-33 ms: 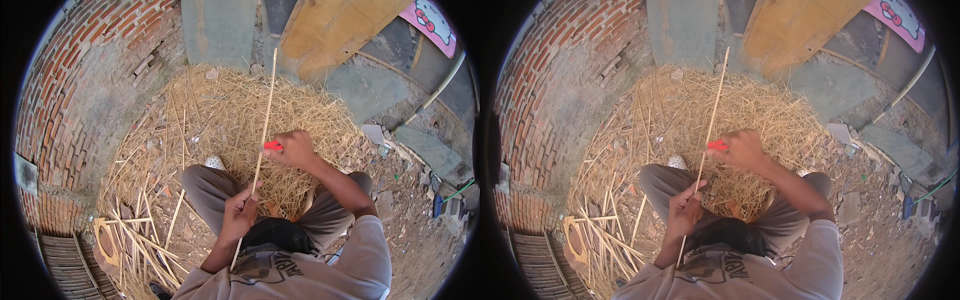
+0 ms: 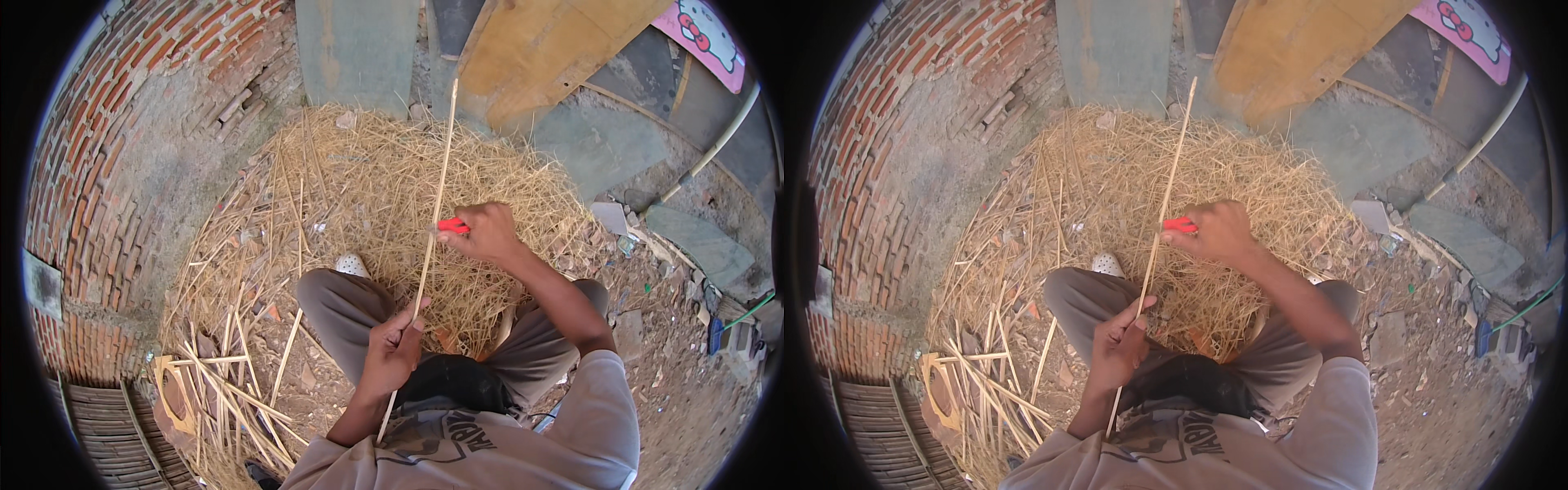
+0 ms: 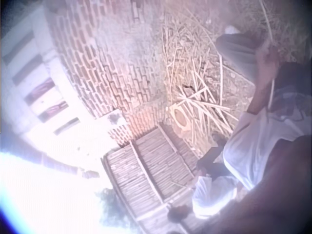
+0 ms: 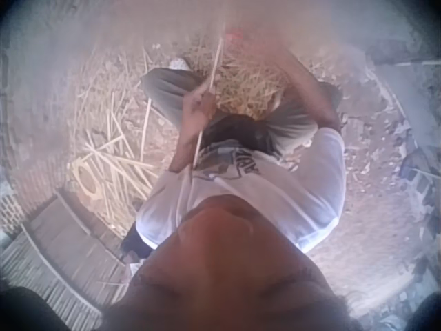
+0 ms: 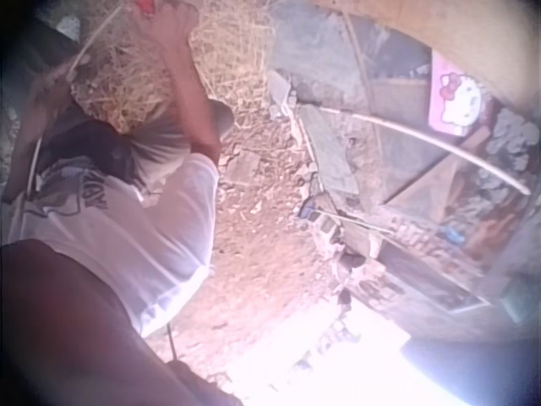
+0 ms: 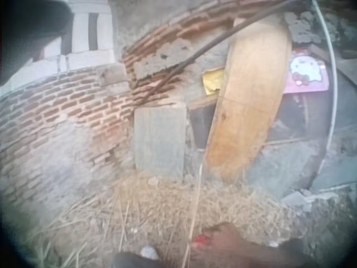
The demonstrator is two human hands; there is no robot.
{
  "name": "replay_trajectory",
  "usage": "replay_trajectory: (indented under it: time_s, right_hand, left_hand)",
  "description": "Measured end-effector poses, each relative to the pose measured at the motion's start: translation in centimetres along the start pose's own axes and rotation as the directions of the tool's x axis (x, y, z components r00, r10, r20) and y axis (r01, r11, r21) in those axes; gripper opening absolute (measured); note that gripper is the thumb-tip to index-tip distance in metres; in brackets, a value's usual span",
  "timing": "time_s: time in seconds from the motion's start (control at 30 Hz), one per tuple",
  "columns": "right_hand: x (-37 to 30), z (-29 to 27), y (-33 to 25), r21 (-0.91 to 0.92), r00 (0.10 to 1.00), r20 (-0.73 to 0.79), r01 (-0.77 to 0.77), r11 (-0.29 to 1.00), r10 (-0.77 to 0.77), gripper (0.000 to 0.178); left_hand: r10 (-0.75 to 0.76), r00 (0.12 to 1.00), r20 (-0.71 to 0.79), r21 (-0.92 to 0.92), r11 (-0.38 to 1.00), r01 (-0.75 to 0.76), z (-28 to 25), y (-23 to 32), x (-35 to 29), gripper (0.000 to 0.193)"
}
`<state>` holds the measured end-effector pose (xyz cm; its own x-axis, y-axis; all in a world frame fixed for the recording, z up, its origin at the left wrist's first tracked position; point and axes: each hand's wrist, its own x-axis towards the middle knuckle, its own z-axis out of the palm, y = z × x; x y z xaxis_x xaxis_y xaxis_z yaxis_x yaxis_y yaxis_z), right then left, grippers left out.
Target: The person sits on the ground and uses a red utility knife to shave the surface of a long, thin bamboo stick. They hold the stick with their left hand and scrape the blade along its length repeatedly to smooth it. The person then switches to a saw to cut the stick.
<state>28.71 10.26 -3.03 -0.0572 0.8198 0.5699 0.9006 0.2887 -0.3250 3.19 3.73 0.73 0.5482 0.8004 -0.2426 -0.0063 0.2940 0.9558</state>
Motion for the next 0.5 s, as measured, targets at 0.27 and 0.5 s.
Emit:
replay_trajectory:
  time_s: [0.27,0.5]
  right_hand:
    - [1.5,-1.1,8.2,-0.174,0.914,-0.02,-0.403,0.899,0.405,0.068]
    - [0.8,-3.1,15.2,-0.347,0.928,-0.235,-0.357,0.868,0.288,0.06]
  left_hand:
    - [-0.148,0.981,0.125,0.092,0.986,0.137,0.2,0.2,-4.4,0.037]
    - [-0.159,0.97,0.183,0.219,0.968,0.118,-0.7,0.1,-7.1,0.036]
